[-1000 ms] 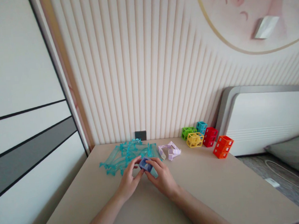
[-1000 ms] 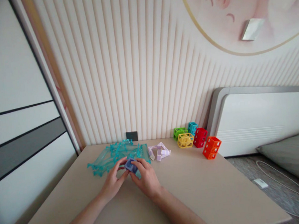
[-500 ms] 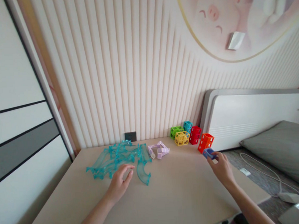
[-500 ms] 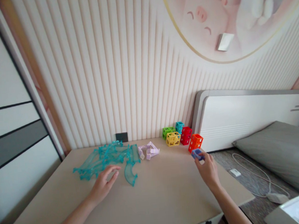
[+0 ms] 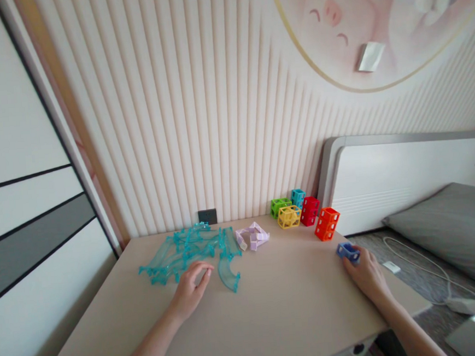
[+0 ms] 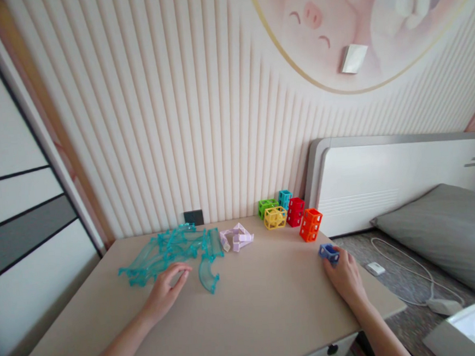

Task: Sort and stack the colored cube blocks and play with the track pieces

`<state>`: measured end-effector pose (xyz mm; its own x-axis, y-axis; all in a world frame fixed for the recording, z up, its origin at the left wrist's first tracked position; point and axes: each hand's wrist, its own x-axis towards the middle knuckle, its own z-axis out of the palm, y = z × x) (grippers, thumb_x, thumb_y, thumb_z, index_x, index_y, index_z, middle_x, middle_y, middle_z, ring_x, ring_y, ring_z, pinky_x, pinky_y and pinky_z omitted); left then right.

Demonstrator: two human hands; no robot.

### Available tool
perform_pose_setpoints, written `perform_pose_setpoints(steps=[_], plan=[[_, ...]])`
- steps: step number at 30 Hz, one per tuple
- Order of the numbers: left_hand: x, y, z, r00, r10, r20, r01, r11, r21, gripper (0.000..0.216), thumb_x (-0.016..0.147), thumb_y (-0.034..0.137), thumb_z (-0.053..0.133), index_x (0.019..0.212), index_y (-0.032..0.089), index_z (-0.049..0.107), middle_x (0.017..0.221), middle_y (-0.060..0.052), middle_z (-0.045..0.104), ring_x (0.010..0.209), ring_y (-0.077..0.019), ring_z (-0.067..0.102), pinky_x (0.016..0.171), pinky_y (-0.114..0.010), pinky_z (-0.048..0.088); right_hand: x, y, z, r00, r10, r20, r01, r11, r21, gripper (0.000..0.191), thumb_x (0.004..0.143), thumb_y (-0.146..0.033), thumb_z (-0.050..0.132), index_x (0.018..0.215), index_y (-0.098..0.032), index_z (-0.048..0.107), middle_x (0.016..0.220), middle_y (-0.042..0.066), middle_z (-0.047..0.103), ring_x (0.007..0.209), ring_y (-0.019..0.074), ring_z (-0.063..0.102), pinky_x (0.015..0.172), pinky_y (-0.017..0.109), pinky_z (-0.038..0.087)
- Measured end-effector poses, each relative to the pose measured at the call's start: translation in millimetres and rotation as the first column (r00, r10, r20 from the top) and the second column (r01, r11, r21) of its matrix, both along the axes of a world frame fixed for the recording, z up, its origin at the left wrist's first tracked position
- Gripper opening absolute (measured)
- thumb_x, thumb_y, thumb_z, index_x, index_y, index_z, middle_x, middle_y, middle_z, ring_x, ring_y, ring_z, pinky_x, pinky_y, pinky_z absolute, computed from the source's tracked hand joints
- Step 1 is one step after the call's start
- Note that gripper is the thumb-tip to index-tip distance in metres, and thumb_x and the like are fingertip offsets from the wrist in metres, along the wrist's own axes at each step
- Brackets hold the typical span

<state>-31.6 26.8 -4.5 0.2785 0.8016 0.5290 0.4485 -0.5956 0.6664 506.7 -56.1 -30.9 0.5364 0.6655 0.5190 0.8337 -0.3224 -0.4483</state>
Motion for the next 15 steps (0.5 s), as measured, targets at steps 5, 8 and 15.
perform_pose_setpoints(steps=[5,8,15], plan=[[-1,0,-2.1,0.999,-0.02,-0.03,0.019,1.0,-0.011,0.029,0.096,0.043,0.05,0.09,0.023,0.07,0.093,-0.005,0.074,0.093,-0.0209,0.069,0.087,-0.034,0.056,-48,10,19.2,0.971,0.124,0.203,-0.154,0.978,0.139,0.049,0.087,-0.043,0.045,0.126,-0.016,0.055,0.134,0.021,0.052,0.124,0.0375,0.052,0.103,0.055,0.043],[0,0,-4.3,0.998,-0.037,-0.058,0.036,0.999,-0.017,0.029,0.097,0.041,0.048,0.091,0.023,0.07,0.094,-0.005,0.073,0.095,-0.0206,0.068,0.089,-0.035,0.055,-106,30,37.1,0.907,0.355,0.228,-0.387,0.914,0.118,0.037,0.092,-0.036,0.046,0.123,-0.02,0.056,0.134,0.017,0.053,0.127,0.0327,0.052,0.105,0.053,0.044],[-2,1,-5.7,0.989,-0.069,-0.129,0.075,0.996,0.044,0.022,0.098,0.03,0.049,0.091,0.022,0.068,0.092,-0.004,0.071,0.095,-0.0188,0.066,0.087,-0.032,0.054,-257,87,61.2,0.609,0.741,0.283,-0.78,0.624,0.045,0.026,0.092,-0.017,0.05,0.114,-0.023,0.064,0.131,0.014,0.059,0.122,0.0289,0.056,0.101,0.05,0.049]])
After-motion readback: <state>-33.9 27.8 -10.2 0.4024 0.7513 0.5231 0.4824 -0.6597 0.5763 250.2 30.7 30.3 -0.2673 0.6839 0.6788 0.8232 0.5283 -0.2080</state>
